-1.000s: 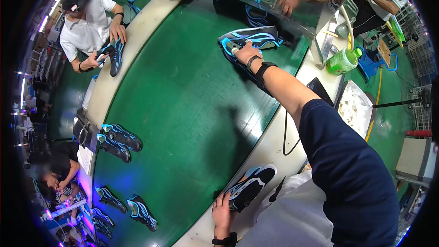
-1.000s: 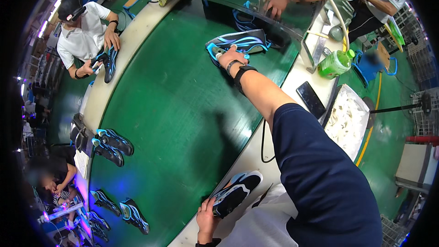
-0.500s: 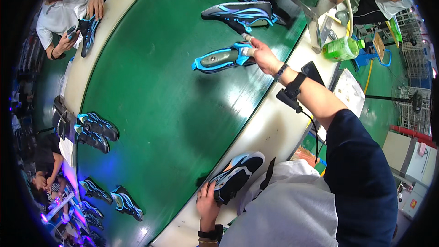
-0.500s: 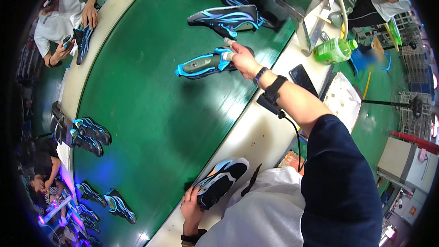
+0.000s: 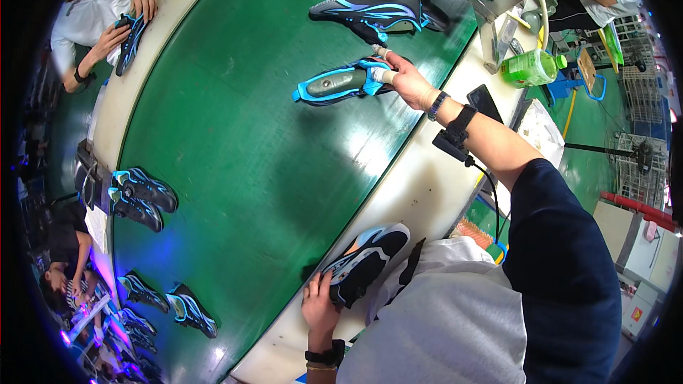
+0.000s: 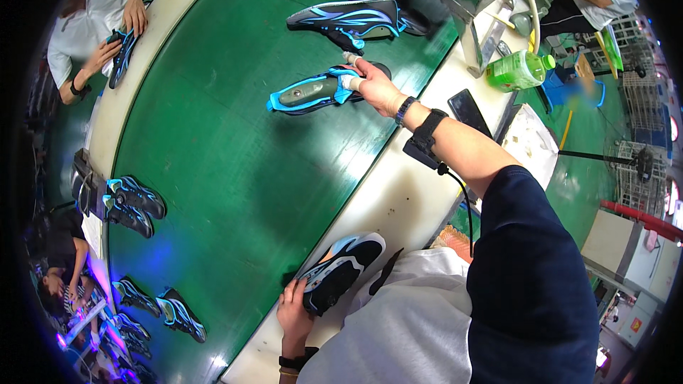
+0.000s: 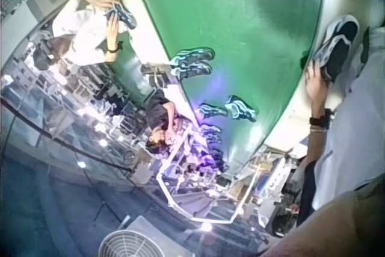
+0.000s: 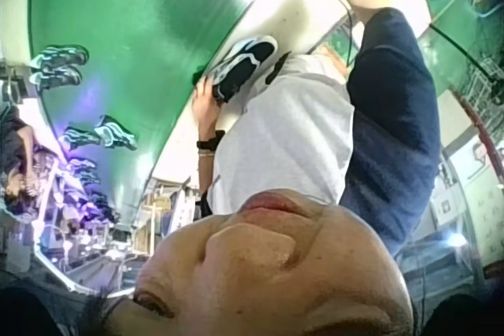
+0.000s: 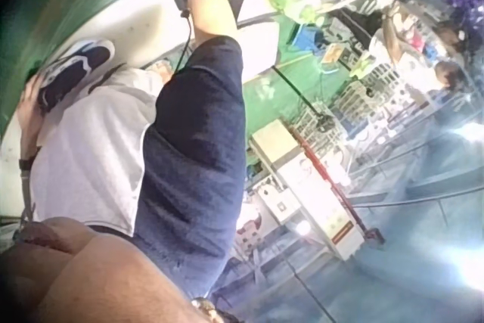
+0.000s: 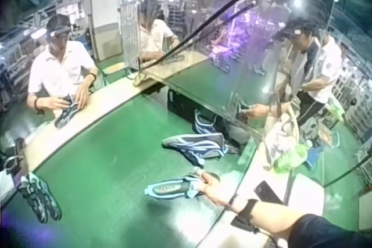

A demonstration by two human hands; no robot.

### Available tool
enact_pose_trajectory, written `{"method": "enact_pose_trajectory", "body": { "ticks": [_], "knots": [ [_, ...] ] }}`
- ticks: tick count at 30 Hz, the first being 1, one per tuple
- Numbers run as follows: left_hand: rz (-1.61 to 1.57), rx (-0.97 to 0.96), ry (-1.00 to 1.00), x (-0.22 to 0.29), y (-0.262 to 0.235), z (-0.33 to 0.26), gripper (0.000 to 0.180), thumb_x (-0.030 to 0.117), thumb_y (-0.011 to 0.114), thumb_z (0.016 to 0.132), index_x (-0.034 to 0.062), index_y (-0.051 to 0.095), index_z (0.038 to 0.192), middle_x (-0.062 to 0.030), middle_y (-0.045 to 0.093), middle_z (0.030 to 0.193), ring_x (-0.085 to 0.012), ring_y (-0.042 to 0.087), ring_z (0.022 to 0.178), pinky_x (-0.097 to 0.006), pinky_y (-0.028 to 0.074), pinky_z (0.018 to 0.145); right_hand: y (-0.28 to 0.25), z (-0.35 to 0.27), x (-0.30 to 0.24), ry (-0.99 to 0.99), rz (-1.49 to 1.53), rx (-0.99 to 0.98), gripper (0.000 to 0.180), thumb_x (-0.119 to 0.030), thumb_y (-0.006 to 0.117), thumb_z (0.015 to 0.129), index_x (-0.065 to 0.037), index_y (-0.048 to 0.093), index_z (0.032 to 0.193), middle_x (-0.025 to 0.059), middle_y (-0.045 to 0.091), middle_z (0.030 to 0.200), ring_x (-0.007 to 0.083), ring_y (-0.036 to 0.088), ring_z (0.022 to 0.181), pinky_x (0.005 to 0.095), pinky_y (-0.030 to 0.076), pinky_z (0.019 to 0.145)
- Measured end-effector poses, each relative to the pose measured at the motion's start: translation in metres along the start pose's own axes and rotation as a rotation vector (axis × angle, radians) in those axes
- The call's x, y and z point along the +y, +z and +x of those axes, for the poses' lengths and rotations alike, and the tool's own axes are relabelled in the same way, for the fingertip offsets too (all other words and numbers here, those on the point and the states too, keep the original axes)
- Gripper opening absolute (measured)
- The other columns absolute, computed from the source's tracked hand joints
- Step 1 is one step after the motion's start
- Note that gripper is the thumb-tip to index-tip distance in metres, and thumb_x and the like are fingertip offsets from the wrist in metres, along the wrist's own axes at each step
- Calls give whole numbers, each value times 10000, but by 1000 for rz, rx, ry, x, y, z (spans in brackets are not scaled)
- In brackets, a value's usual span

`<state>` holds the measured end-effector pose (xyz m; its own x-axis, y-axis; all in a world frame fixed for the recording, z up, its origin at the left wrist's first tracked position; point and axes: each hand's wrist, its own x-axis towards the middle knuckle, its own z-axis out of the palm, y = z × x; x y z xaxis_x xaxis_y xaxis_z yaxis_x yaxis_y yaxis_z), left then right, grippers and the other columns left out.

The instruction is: Attaching components to shoe uppers on a manufacturing assembly line.

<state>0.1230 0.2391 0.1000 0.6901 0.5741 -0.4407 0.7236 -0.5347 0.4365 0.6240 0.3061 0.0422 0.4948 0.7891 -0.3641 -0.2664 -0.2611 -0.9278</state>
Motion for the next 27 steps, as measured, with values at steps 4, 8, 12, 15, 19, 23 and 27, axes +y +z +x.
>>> {"method": "enact_pose_trajectory", "body": {
  "ticks": [4,8,12,15,19,23,27],
  "knots": [
    [81,106,67,-10,1,-4,749,56,754,605,180,536,1311,-122,535,1323,-379,552,1117,-425,491,931,5,9,20,-317,-404,-14,619,-128,626,901,-17,360,1450,120,490,1408,199,448,1298,318,334,1104],
    [-33,57,36,1,-12,4,748,-50,692,579,163,553,1283,-100,571,1281,-349,590,1054,-409,510,876,10,3,5,-340,-430,53,492,-133,607,916,-35,463,1376,95,591,1299,171,541,1192,290,410,1029],
    [-35,6,-17,-11,-5,-2,810,129,840,560,206,544,1309,-95,570,1285,-331,590,1076,-407,517,893,19,11,22,-460,-838,199,411,-265,532,919,-253,526,1330,165,646,1166,356,614,1066,389,481,938],
    [-53,42,-44,-12,-7,-8,759,177,835,594,199,550,1298,-82,574,1269,-318,593,1046,-405,521,879,35,-3,21,-469,-947,161,428,-198,548,889,-246,541,1313,169,650,1153,376,621,1044,412,495,917],
    [9,87,-40,-12,-13,-24,732,177,831,580,202,570,1264,-52,562,1270,-298,575,1059,-395,520,863,38,-13,17,-389,-883,81,475,-143,552,878,-219,518,1347,153,638,1205,337,620,1093,385,480,946],
    [44,85,11,-37,-14,-37,741,221,840,569,224,581,1263,-19,556,1285,-281,556,1080,-385,495,897,36,-5,22,-423,-822,98,540,-117,581,876,-217,477,1397,124,624,1229,248,619,1063,339,472,930],
    [100,178,21,-56,-15,-64,760,231,833,572,268,575,1286,-2,564,1266,-272,485,1191,-407,375,990,58,-3,3,-221,-464,122,561,-151,629,895,-142,445,1424,63,597,1189,110,535,848,254,465,740]
  ]
}}
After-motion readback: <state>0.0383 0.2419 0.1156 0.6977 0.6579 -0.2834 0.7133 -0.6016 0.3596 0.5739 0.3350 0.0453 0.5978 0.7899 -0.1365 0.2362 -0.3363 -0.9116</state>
